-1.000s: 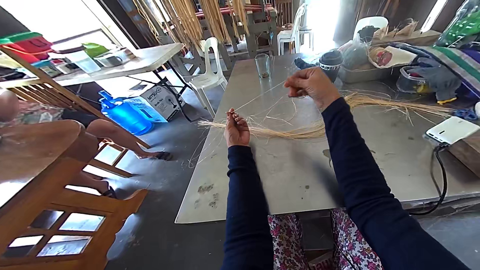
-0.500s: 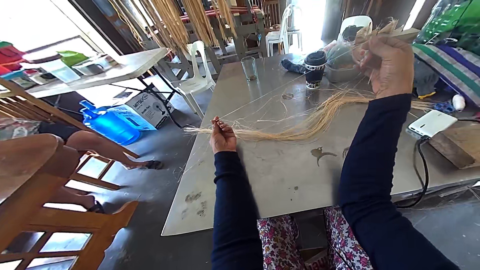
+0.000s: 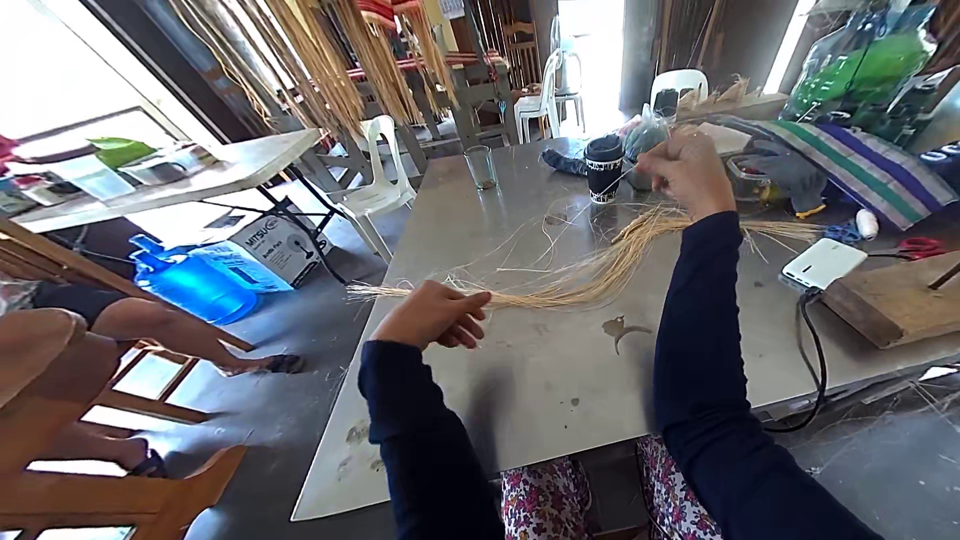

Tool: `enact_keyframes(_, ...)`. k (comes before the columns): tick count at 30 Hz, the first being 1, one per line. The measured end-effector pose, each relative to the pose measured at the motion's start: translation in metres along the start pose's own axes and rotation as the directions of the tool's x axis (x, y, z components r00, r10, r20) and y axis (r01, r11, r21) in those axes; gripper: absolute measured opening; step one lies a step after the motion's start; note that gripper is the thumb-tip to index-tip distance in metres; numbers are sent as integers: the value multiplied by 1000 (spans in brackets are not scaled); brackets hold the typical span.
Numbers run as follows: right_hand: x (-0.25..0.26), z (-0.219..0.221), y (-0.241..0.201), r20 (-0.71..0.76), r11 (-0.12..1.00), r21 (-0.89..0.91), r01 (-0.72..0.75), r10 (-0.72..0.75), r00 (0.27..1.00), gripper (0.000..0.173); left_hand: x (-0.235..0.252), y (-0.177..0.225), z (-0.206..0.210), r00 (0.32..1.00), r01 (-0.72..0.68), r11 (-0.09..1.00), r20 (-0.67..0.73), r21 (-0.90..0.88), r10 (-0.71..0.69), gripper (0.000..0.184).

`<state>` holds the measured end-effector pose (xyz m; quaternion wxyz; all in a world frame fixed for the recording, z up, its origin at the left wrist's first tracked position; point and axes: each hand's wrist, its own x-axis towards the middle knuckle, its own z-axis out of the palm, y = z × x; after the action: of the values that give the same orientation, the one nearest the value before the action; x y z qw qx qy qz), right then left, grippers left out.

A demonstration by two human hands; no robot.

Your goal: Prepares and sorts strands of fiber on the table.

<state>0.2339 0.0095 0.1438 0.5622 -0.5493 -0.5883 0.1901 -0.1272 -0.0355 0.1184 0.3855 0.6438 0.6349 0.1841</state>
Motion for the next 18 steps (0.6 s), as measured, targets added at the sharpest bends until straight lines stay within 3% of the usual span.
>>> enact_keyframes(1,1,4,-1,52,1000,17,12,-13,999,12,-14,10,1,979,-202,979,9,-4,202,35)
enact_keyframes(2,1,9,-3,112,999,48,22,-27,993,11,-18,19,5,905,-422,906,-65,-25,420,25)
enact_keyframes(3,0,14,-4,174,996,90,25,-41,984,10,-12,27,13,791,-597,802,-189,-24,582,19)
enact_keyframes(5,-1,27,-7,303,992,129,-3,-37,952,11,17,43,33,607,-746,665,-367,44,705,24)
enact_keyframes(6,-2,35,-7,357,992,123,-17,-29,934,11,33,47,43,594,-752,657,-385,45,706,32)
enact_keyframes(8,-3,58,-2,409,996,88,2,-38,912,12,59,45,64,696,-695,712,-348,-105,628,40)
enact_keyframes(11,-20,86,14,445,998,-7,57,-49,894,13,72,25,92,828,-561,752,-242,-346,505,30)
enact_keyframes(16,-45,86,45,454,999,47,25,-43,890,17,56,1,102,835,-550,793,-155,-261,528,20)
enact_keyframes(18,-49,78,53,468,989,131,-72,2,884,22,61,-3,98,856,-507,783,-104,-361,507,26)
